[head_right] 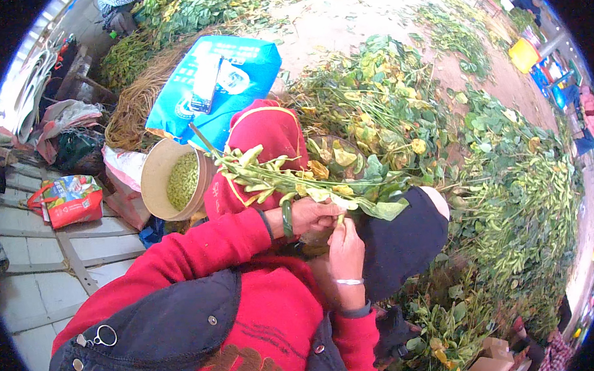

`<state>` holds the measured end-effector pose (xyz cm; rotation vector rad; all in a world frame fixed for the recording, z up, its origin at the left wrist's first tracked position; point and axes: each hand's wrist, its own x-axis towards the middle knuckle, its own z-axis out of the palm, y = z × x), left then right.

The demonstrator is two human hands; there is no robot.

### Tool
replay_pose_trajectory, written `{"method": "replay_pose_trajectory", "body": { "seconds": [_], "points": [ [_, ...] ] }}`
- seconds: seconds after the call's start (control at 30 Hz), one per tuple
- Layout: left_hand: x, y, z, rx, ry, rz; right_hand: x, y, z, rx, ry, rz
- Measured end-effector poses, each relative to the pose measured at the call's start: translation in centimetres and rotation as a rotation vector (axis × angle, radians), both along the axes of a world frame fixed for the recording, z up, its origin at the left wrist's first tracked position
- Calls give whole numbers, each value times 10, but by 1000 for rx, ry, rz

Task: The person sits and shells green vegetable pods by hand, removing the seeds into a nearby bowl. The person repeatedly picks pods, opens them, and drops the seeds, discarding the empty pods.

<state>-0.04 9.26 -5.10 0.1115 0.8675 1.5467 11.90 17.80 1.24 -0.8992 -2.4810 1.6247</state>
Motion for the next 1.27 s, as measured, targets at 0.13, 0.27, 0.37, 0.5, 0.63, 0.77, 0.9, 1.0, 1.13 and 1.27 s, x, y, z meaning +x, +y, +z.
{"method": "replay_pose_trajectory", "body": {
  "seconds": [0.13,0.27,0.37,0.5,0.63,0.77,0.9,1.0,1.13,1.27],
  "points": [
    [11,5,-8,-40,294,164,3,-4,-8,-23,16,-2],
    [17,9,-17,-60,836,234,-1,-3,-22,139,-28,79],
    [6,2,-13,16,1171,92,3,-1,-25,195,2,106],
    [-11,-7,7,36,632,-245,3,-2,-21,34,9,92],
    [-5,-6,16,-206,806,-235,6,4,-17,-13,131,149],
    [0,-7,18,-28,416,-72,0,2,-20,22,37,9],
    [3,-8,19,-105,275,-58,0,-1,-17,23,9,-9],
    [-1,-8,19,-147,424,-159,-2,-4,-19,34,90,3],
    [-1,-9,18,77,194,-86,-2,1,-17,-132,159,-8],
    [-2,-12,21,47,71,-29,-4,3,-12,-244,132,-96]
  ]
}}
